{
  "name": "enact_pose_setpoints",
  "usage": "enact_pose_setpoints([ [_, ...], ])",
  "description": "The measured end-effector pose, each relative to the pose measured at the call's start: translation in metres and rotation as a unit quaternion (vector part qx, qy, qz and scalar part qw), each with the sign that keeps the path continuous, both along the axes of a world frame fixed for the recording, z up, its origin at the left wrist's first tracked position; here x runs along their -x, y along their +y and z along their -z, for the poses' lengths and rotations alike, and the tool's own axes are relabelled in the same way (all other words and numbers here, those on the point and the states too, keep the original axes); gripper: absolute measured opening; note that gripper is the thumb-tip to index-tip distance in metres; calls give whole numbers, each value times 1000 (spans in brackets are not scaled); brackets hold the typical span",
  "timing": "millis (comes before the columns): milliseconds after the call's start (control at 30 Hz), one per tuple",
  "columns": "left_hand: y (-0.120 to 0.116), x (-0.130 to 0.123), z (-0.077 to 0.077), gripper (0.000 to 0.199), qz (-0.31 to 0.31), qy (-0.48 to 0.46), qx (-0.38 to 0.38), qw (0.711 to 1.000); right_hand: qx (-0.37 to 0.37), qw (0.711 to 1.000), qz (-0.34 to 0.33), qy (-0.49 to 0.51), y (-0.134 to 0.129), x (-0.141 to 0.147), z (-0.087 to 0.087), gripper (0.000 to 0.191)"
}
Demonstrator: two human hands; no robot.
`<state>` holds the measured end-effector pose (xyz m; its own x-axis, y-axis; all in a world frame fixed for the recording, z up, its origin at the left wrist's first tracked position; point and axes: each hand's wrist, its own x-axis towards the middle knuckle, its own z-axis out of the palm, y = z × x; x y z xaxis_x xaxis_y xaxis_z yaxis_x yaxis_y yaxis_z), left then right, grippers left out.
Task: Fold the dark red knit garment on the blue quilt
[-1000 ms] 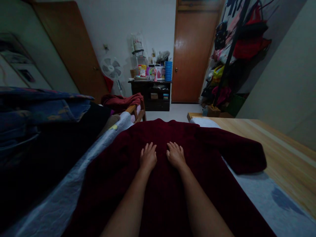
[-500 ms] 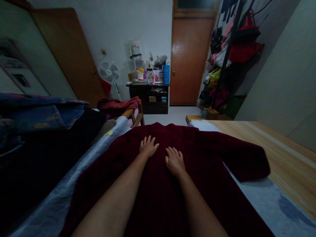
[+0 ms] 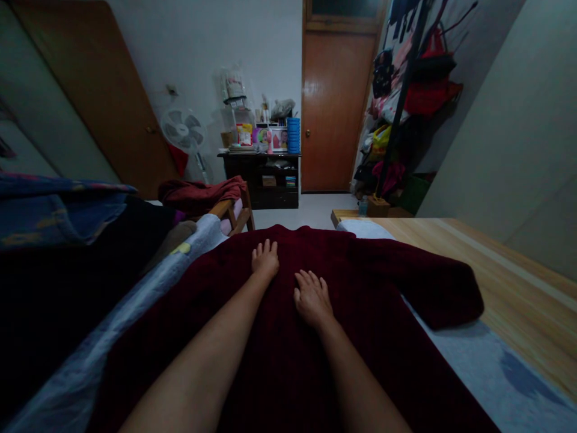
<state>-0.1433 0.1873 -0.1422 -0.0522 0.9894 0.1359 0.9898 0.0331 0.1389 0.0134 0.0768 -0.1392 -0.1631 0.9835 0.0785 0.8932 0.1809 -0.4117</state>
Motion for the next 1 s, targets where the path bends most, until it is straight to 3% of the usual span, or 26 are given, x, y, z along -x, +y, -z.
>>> enact_pose_setpoints([
  [67,3,-9,0,52,85,-2,-12,996,3,1000,-2,-2,0,0,-1,51],
  [133,7,-15,3,51,124,-7,-12,992,2,1000,-2,-2,-1,0,-2,51],
  [233,12,-16,6,51,116,-11,-3,993,1,1000,-1,-6,-1,1,-3,51],
  [533,24,6,5,78,37,-2,73,997,-1,1000,-1,1,-2,1,-1,51],
  [833,35,46,12,75,-48,54,17,997,-10,1000,-2,-12,-3,1,-2,50],
  [1000,33,49,13,70,-41,46,-1,998,-13,1000,-4,-8,-3,1,-1,50],
])
